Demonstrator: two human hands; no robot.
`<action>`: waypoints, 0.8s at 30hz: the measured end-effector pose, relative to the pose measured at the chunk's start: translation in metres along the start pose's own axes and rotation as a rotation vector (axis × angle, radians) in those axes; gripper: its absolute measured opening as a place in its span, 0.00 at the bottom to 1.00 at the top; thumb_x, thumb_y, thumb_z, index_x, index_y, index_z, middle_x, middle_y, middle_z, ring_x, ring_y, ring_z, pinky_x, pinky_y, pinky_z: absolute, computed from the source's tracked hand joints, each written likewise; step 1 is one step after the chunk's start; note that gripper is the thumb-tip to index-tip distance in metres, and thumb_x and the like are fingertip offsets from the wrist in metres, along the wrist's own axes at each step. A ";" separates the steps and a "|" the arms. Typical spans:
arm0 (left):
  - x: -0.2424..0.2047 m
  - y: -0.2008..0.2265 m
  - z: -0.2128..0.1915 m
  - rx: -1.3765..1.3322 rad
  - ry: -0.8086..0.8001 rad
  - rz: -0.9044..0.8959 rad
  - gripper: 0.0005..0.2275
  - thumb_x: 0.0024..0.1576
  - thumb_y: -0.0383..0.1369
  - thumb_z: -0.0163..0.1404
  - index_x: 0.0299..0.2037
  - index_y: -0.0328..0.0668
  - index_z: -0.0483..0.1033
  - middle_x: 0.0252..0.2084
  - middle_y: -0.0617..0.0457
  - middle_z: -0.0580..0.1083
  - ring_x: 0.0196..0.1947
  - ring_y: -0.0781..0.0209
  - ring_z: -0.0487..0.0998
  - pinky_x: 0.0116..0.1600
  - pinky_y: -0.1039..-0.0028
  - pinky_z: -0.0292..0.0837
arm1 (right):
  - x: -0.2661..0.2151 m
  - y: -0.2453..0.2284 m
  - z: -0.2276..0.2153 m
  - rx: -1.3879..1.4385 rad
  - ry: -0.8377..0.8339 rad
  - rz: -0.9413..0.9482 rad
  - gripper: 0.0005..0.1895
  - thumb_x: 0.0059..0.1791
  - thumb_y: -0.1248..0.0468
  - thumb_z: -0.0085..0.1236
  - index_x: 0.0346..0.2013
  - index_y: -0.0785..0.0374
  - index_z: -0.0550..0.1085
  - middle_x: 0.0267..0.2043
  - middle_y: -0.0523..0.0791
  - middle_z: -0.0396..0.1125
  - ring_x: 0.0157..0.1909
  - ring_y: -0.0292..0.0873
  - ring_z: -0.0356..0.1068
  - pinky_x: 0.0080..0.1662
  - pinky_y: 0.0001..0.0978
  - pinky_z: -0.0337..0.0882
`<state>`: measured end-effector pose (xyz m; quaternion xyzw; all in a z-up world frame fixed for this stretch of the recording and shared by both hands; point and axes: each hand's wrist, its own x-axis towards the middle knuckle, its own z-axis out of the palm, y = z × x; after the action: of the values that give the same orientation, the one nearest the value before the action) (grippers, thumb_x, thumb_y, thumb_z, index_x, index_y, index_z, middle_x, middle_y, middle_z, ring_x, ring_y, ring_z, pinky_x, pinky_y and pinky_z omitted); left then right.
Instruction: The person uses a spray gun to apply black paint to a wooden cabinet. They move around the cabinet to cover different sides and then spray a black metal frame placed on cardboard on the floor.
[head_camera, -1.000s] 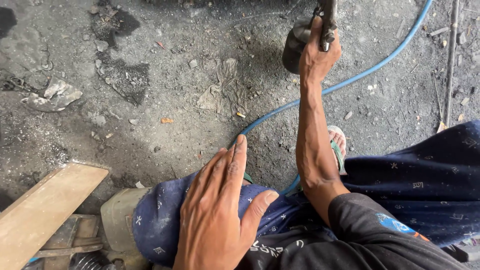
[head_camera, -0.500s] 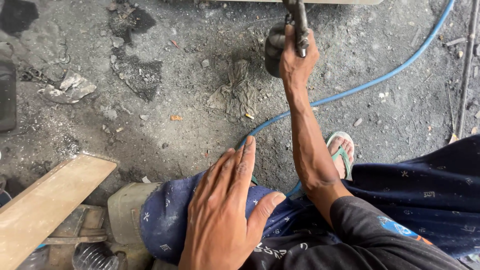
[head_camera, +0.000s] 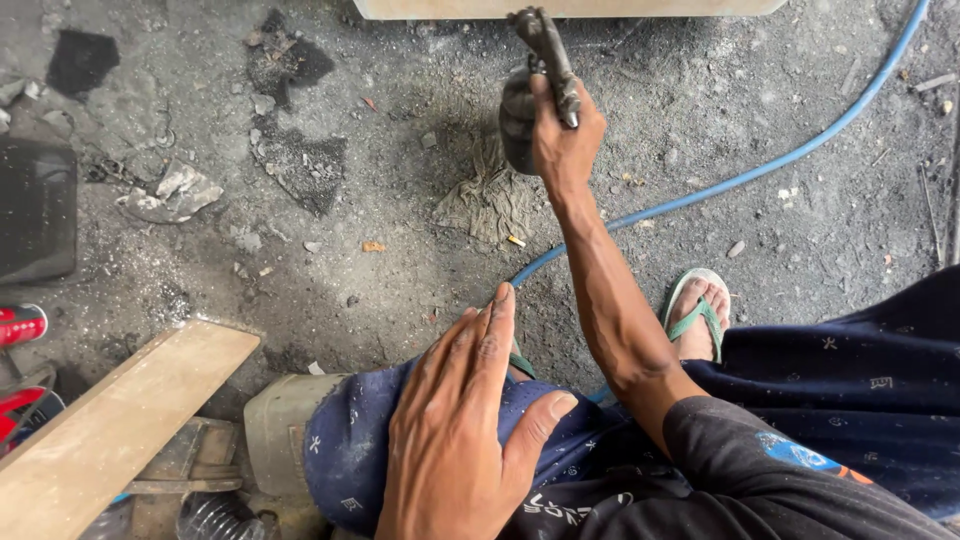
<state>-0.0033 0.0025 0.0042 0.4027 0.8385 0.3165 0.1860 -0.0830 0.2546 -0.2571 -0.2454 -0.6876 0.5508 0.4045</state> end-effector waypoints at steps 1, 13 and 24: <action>0.000 0.000 -0.001 -0.014 -0.003 0.005 0.33 0.57 0.44 0.51 0.68 0.28 0.59 0.59 0.32 0.72 0.58 0.32 0.73 0.60 0.49 0.65 | 0.000 -0.009 -0.005 0.108 0.001 0.040 0.14 0.55 0.57 0.57 0.46 0.67 0.75 0.32 0.46 0.76 0.26 0.37 0.74 0.28 0.31 0.79; 0.000 -0.005 0.000 -0.033 -0.014 0.063 0.33 0.57 0.45 0.51 0.68 0.27 0.59 0.61 0.33 0.72 0.60 0.33 0.73 0.60 0.50 0.65 | 0.040 0.028 -0.087 -0.361 0.253 -0.257 0.17 0.59 0.51 0.48 0.39 0.61 0.75 0.32 0.43 0.79 0.24 0.32 0.72 0.28 0.26 0.76; 0.000 -0.003 0.005 -0.003 -0.014 0.065 0.34 0.57 0.46 0.51 0.68 0.28 0.58 0.60 0.33 0.72 0.59 0.33 0.73 0.59 0.50 0.65 | 0.049 0.018 -0.100 -0.437 0.360 -0.330 0.21 0.58 0.47 0.47 0.38 0.60 0.77 0.31 0.42 0.72 0.25 0.35 0.65 0.29 0.31 0.69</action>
<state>-0.0022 0.0035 -0.0018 0.4317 0.8231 0.3208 0.1821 -0.0295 0.3538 -0.2537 -0.3050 -0.7375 0.2651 0.5411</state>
